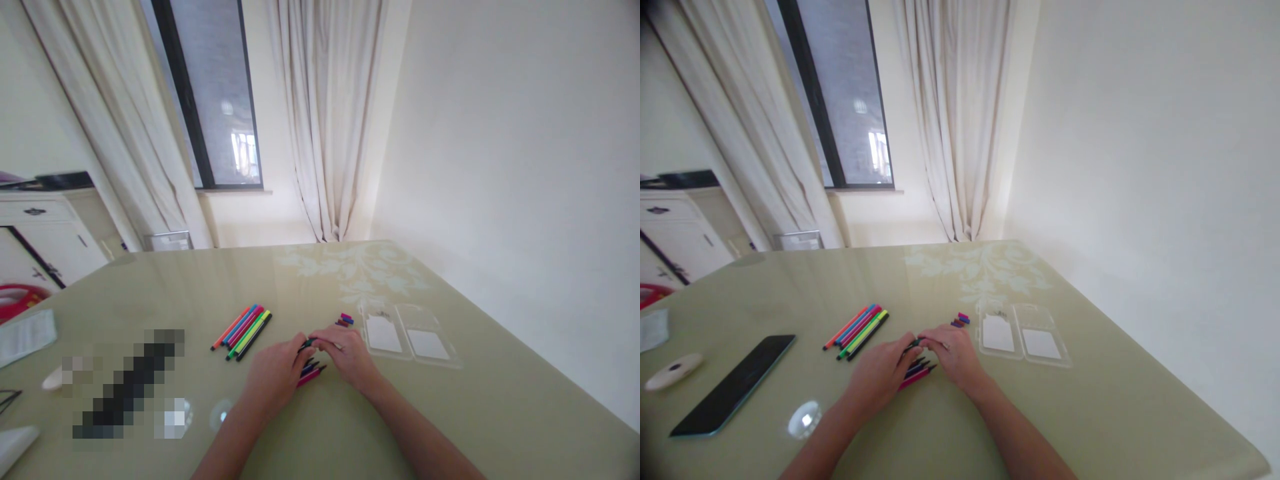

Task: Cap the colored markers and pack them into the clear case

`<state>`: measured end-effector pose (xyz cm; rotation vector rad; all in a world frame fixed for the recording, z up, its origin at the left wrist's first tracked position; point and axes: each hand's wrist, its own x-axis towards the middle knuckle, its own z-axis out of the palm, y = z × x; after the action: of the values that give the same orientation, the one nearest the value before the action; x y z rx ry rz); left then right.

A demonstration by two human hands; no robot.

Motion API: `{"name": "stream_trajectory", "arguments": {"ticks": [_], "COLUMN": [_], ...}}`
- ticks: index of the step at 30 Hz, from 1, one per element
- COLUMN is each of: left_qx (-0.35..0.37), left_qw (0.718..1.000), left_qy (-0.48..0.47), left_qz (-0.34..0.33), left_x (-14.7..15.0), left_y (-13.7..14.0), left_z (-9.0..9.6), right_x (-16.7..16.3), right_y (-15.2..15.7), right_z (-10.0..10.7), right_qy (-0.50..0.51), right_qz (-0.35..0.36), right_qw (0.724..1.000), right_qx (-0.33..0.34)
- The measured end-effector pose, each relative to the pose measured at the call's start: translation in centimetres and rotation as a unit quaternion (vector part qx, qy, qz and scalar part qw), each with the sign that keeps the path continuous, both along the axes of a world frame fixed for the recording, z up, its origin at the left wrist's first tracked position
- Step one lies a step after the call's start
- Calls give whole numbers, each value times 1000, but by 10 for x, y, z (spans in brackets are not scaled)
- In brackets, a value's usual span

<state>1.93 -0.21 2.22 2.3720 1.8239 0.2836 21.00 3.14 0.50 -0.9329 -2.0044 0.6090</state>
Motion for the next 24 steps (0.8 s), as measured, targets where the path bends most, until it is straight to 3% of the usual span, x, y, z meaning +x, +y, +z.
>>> {"name": "stream_trajectory", "arguments": {"ticks": [7, 11, 16, 24], "left_qx": [-8, 6, 22, -29], "left_qw": [1000, 999, 996, 995], "left_qy": [-4, 0, -34, -87], "left_qz": [8, 47, 81, 32], "left_x": [2, -10, -31, -38], "left_y": [-1, 2, 10, 13], "left_z": [3, 6, 4, -9], "right_x": [0, 7, 23, 43], "right_y": [-1, 2, 11, 26], "right_z": [3, 7, 12, 3], "right_qy": [0, 29, 76, 27], "right_qz": [3, -17, -111, -214], "right_qw": [1000, 999, 991, 975], "right_qx": [-10, -17, -24, -45]}}
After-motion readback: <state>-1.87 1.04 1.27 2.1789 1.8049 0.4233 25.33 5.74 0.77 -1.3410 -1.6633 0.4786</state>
